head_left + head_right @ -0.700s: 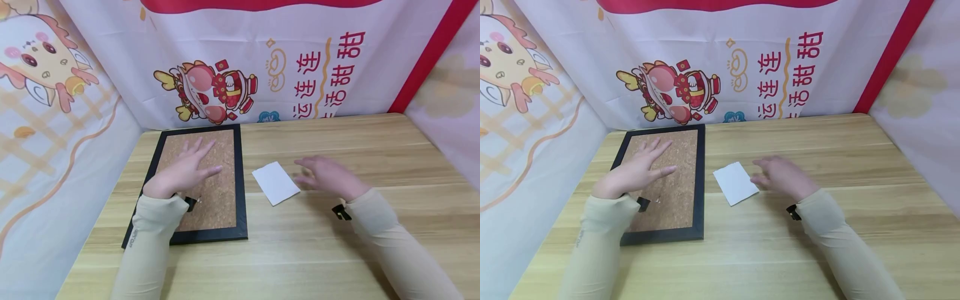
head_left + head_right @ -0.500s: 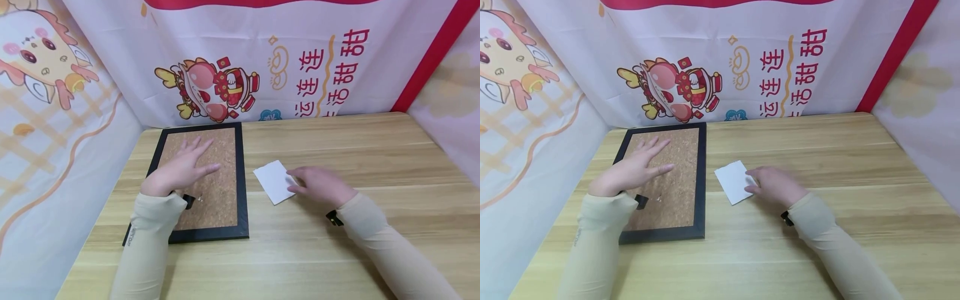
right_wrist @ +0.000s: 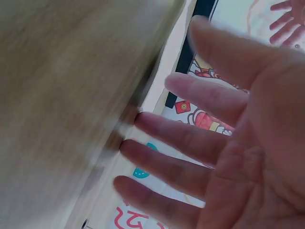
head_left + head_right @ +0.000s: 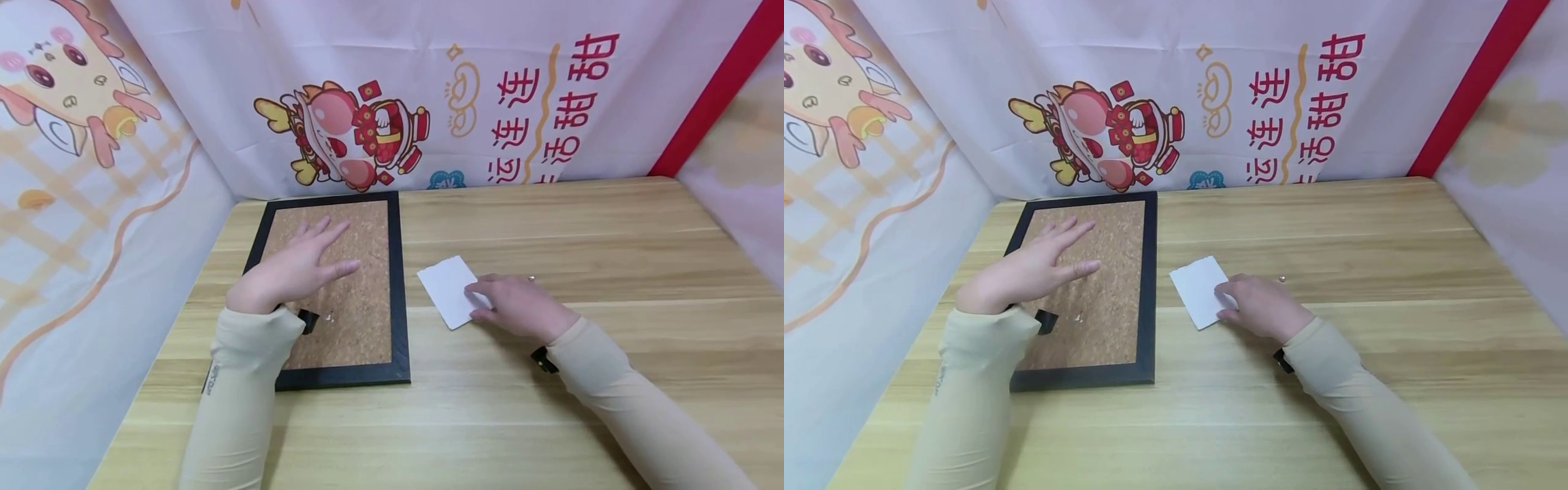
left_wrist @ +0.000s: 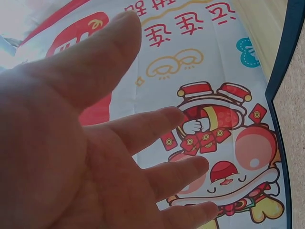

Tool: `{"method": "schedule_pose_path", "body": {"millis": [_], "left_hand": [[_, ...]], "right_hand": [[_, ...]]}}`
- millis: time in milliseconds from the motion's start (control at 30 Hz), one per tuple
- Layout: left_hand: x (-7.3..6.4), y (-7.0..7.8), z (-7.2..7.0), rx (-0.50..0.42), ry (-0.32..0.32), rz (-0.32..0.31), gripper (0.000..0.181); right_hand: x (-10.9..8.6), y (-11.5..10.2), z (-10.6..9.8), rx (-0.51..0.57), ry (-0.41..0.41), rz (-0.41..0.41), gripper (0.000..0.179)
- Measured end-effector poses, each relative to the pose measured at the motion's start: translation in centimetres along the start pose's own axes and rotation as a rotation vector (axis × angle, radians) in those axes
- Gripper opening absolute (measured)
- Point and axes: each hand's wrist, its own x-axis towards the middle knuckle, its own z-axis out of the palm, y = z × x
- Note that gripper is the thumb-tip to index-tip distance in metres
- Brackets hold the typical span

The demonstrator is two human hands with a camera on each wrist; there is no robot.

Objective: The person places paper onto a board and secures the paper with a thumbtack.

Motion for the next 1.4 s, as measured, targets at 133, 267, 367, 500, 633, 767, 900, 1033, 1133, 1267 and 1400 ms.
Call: {"method": "schedule_pose_path", "body": {"millis": [133, 267, 367, 500, 633, 767, 900, 1033, 1133, 1267, 1400], "left_hand": [[0.0, 0.2, -0.1, 0.000, 0.018, 0.004, 0.080], [-0.1, 0.3, -0.1, 0.006, 0.048, 0.013, 0.079], [-0.1, 0.3, -0.2, 0.012, 0.062, 0.020, 0.077], [-0.1, 0.3, -0.2, 0.021, 0.076, 0.029, 0.076], [-0.2, 0.0, -0.3, 0.019, 0.087, 0.032, 0.076], [-0.2, -0.4, -0.7, 0.025, 0.103, 0.031, 0.076], [-0.3, -0.9, -1.0, 0.030, 0.130, 0.039, 0.074], [-0.6, -1.3, -1.3, -0.001, 0.147, 0.050, 0.074], [-0.9, -1.7, -1.6, -0.035, 0.152, 0.039, 0.074], [-1.2, -2.2, -1.9, -0.071, 0.151, 0.031, 0.074], [-1.6, -3.1, -2.2, -0.093, 0.162, 0.003, 0.075]], "right_hand": [[0.2, 0.2, -0.3, 0.082, 0.091, 0.000, 0.021], [0.3, 0.2, -0.9, 0.149, 0.176, 0.024, 0.011], [0.3, 0.3, -1.3, 0.171, 0.213, 0.053, 0.009], [0.2, 0.3, -1.7, 0.174, 0.238, 0.062, 0.008], [0.2, 0.2, -2.0, 0.167, 0.240, 0.065, 0.008], [0.1, 0.3, -2.5, 0.163, 0.240, 0.077, 0.007], [-0.4, 1.0, -3.8, 0.186, 0.267, 0.106, 0.008], [-1.4, 2.0, -5.7, 0.221, 0.311, 0.146, 0.011], [-2.1, 2.6, -6.9, 0.208, 0.378, 0.150, 0.012], [-2.9, 3.3, -8.0, 0.180, 0.453, 0.156, 0.012], [-3.4, 3.8, -8.6, 0.182, 0.480, 0.177, 0.012]]}}
